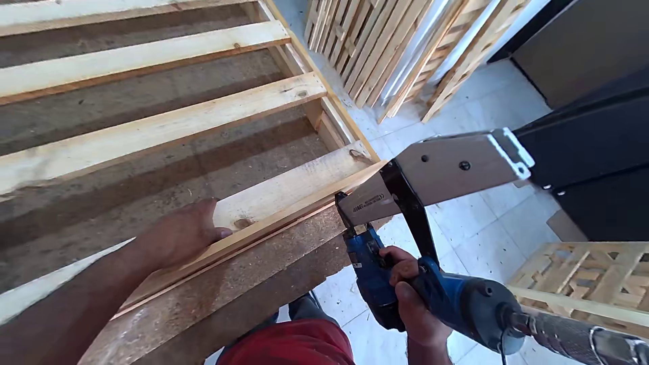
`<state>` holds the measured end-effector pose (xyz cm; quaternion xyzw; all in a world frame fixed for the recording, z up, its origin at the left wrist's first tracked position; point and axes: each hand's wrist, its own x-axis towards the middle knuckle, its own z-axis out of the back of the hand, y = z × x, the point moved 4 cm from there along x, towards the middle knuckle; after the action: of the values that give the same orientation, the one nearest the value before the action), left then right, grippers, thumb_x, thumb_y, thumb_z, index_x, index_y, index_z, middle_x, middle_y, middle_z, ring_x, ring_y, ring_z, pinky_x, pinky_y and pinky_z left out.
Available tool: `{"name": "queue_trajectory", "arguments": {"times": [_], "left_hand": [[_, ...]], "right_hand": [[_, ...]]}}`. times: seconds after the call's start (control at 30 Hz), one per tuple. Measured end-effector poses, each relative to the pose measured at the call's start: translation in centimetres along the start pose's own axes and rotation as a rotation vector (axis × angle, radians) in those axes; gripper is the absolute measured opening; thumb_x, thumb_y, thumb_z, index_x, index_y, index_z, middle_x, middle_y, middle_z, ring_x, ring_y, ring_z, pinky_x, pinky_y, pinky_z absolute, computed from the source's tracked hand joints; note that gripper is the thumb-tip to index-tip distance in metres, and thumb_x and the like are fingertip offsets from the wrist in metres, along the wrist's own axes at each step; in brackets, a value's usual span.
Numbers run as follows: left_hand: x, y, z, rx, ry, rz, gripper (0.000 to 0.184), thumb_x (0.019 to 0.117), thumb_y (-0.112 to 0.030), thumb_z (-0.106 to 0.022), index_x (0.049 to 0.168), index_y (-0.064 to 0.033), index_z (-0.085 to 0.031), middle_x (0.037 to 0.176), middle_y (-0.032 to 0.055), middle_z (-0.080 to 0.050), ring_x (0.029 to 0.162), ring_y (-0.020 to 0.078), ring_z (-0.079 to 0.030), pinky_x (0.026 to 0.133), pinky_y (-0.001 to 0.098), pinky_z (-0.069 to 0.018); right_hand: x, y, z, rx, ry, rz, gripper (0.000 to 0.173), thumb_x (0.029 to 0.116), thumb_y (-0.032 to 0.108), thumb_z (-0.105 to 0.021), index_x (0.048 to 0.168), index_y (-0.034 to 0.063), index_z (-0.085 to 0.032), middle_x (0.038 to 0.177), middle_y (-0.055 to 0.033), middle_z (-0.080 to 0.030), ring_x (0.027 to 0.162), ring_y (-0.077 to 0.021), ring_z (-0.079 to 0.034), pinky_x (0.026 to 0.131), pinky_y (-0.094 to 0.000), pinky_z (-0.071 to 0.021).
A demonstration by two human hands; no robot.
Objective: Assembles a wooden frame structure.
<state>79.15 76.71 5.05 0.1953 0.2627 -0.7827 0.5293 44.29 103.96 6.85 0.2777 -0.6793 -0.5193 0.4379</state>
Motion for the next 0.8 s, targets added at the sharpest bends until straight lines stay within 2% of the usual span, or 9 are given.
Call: {"name": "queue_trajectory", "arguments": {"times": [0.13, 0.3, 0.43, 0.5, 0.57, 0.6, 0.67, 0.73, 0.8], "left_hand": [[-0.2, -0.1, 0.1, 0.000, 0.009, -0.011, 0.076, 0.0959, -0.055, -0.065, 0.154, -0.0130, -0.040, 0.137, 0.0190, -0.060, 0.124, 0.0379, -0.061, 0.101, 0.0627, -0.0493], [-0.3, 0.0, 0.2, -0.005, -0.050, -0.017, 0.079, 0.0943, -0.057, -0.066, 0.155, -0.0129, -0.042, 0.144, 0.0179, -0.057, 0.129, 0.0371, -0.059, 0.104, 0.0634, -0.0473], [-5.0, -1.7, -0.5, -0.034, -0.538, -0.191, 0.049, 0.0986, -0.042, -0.065, 0.133, -0.0078, -0.064, 0.139, 0.0166, -0.060, 0.129, 0.0384, -0.057, 0.107, 0.0623, -0.0446], [-8.7, -3.6, -3.2, -0.168, -0.727, -0.293, 0.035, 0.1033, -0.037, -0.054, 0.112, -0.0094, -0.074, 0.118, 0.0109, -0.071, 0.115, 0.0285, -0.066, 0.099, 0.0511, -0.0532], [-10.1, -5.4, -7.6, -0.564, -0.483, -0.241, 0.033, 0.1023, -0.040, -0.056, 0.107, -0.0129, -0.074, 0.098, 0.0001, -0.072, 0.087, 0.0114, -0.069, 0.077, 0.0361, -0.0603], [-9.6, -6.1, -10.0, -0.823, -0.190, -0.189, 0.037, 0.1017, -0.042, -0.060, 0.118, -0.0102, -0.071, 0.100, 0.0021, -0.073, 0.084, 0.0130, -0.071, 0.075, 0.0375, -0.0616], [-8.1, -7.4, -13.9, -1.267, 0.262, -0.161, 0.061, 0.0982, -0.043, -0.065, 0.145, -0.0069, -0.050, 0.125, 0.0103, -0.069, 0.103, 0.0234, -0.073, 0.086, 0.0432, -0.0633], [-7.1, -8.2, -15.0, -1.531, 0.393, -0.180, 0.080, 0.0902, -0.049, -0.073, 0.154, -0.0139, -0.039, 0.134, 0.0111, -0.065, 0.114, 0.0277, -0.069, 0.092, 0.0479, -0.0614], [-6.5, -8.6, -14.5, -1.747, 0.458, -0.220, 0.073, 0.0944, -0.043, -0.072, 0.154, -0.0183, -0.037, 0.133, 0.0152, -0.064, 0.115, 0.0330, -0.068, 0.094, 0.0531, -0.0595]], "right_hand": [[-0.4, -0.2, -0.4, 0.022, 0.020, 0.025, 0.010, 0.0908, 0.027, -0.073, 0.092, 0.0167, -0.070, 0.085, -0.0031, -0.070, 0.095, -0.0222, -0.070, 0.093, -0.0427, -0.0568], [-2.4, 0.3, -2.4, 0.052, 0.102, -0.054, 0.020, 0.0912, 0.036, -0.074, 0.093, 0.0164, -0.070, 0.099, -0.0080, -0.074, 0.110, -0.0285, -0.068, 0.103, -0.0478, -0.0534], [-4.7, 0.4, -4.6, 0.111, 0.200, -0.047, 0.018, 0.0927, 0.035, -0.073, 0.098, 0.0186, -0.071, 0.103, -0.0056, -0.074, 0.116, -0.0284, -0.066, 0.107, -0.0479, -0.0513], [-5.5, 0.6, -5.9, 0.151, 0.232, -0.052, 0.018, 0.0928, 0.034, -0.074, 0.101, 0.0182, -0.071, 0.109, -0.0077, -0.074, 0.119, -0.0307, -0.065, 0.107, -0.0488, -0.0512], [-6.1, 0.7, -7.3, 0.168, 0.244, -0.059, 0.020, 0.0920, 0.034, -0.075, 0.101, 0.0171, -0.070, 0.111, -0.0094, -0.073, 0.120, -0.0323, -0.064, 0.106, -0.0493, -0.0518], [-6.3, 0.8, -8.0, 0.167, 0.251, -0.068, 0.020, 0.0916, 0.034, -0.075, 0.100, 0.0165, -0.070, 0.113, -0.0102, -0.073, 0.121, -0.0325, -0.064, 0.106, -0.0486, -0.0520], [-6.6, 0.9, -9.3, 0.164, 0.254, -0.069, 0.021, 0.0907, 0.032, -0.076, 0.099, 0.0146, -0.069, 0.114, -0.0127, -0.072, 0.122, -0.0340, -0.063, 0.105, -0.0487, -0.0527], [-7.0, 0.9, -10.4, 0.173, 0.255, -0.063, 0.022, 0.0906, 0.031, -0.077, 0.101, 0.0135, -0.069, 0.115, -0.0131, -0.072, 0.123, -0.0344, -0.062, 0.106, -0.0491, -0.0519], [-7.4, 1.1, -11.3, 0.152, 0.257, -0.051, 0.023, 0.0907, 0.030, -0.076, 0.104, 0.0129, -0.070, 0.116, -0.0135, -0.071, 0.123, -0.0345, -0.062, 0.106, -0.0489, -0.0524]]}}
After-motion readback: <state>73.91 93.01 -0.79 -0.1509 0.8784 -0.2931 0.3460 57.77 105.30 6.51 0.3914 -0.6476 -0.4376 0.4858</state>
